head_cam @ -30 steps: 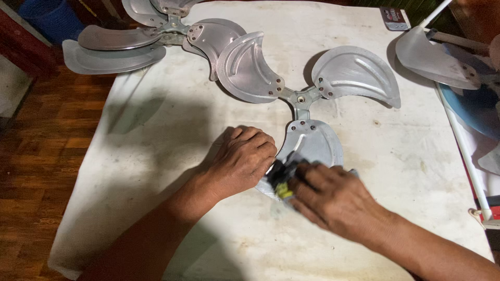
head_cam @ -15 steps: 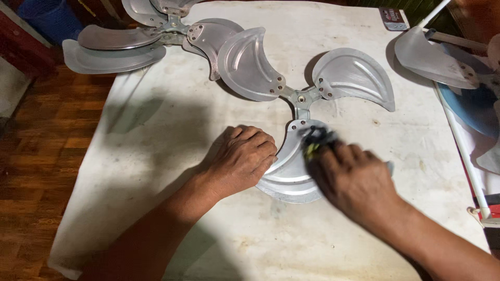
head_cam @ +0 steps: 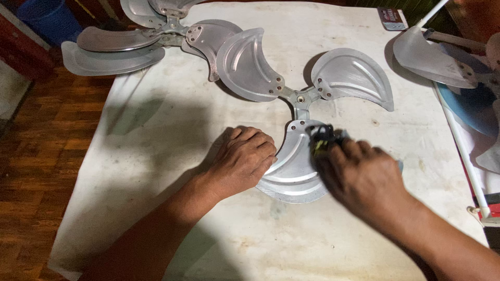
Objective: The person wipes the metal blades of a disassembled electric fan with a dark cloth, holding each blade steady on a cloth-covered surface while rubbing its surface. The person works on the fan blade assembly throughout the clip.
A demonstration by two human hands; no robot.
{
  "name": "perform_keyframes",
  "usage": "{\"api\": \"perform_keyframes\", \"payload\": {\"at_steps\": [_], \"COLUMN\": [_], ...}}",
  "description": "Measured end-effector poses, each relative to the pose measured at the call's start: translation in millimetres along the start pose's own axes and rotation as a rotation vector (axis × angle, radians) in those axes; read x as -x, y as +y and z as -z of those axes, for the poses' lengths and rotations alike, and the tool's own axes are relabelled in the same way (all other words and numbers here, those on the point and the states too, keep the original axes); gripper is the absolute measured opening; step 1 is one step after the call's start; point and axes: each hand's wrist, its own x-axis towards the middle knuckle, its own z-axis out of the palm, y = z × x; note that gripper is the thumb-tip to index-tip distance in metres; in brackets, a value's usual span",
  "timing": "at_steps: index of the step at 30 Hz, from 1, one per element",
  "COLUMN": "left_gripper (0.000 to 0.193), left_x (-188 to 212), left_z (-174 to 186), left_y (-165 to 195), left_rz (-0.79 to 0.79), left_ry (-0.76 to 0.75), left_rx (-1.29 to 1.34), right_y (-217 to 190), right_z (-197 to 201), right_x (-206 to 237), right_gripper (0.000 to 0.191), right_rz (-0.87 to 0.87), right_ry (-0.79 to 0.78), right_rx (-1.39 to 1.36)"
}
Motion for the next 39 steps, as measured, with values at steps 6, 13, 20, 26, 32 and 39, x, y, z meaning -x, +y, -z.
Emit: {"api": "perform_keyframes", "payload": {"at_steps": [6, 13, 20, 26, 32, 39], "left_gripper": [0.006, 0.008, 0.007, 0.007, 0.005, 0.005], "left_x": [3, 1, 1, 3, 3, 3], "left_z": [3, 1, 0, -3, -9, -6], "left_y": [-2, 0, 0, -3, -3, -2], "left_rz": [0.019, 0.013, 0.010, 0.010, 0.017, 0.013], "left_ry": [-0.073, -0.023, -0.025, -0.025, -0.021, -0.015], "left_rx": [-0.052, -0.047, -0.025, -0.019, 0.009, -0.004], "right_y": [-27, 3, -23, -11, 1, -21], "right_z": [-1, 3, 6, -3, 5, 3], "right_x": [16, -7, 9, 2, -3, 11], "right_gripper": [0.027, 0.026, 0.027, 0.024, 0.026, 0.027], "right_rz": [0.319, 0.098, 0.199, 0.272, -0.014, 0.280], "right_ry": [0.007, 0.124, -0.002, 0.114, 0.040, 0.083], "right_rx": [-0.296, -0.100, -0.174, -0.270, -0.009, -0.242]}}
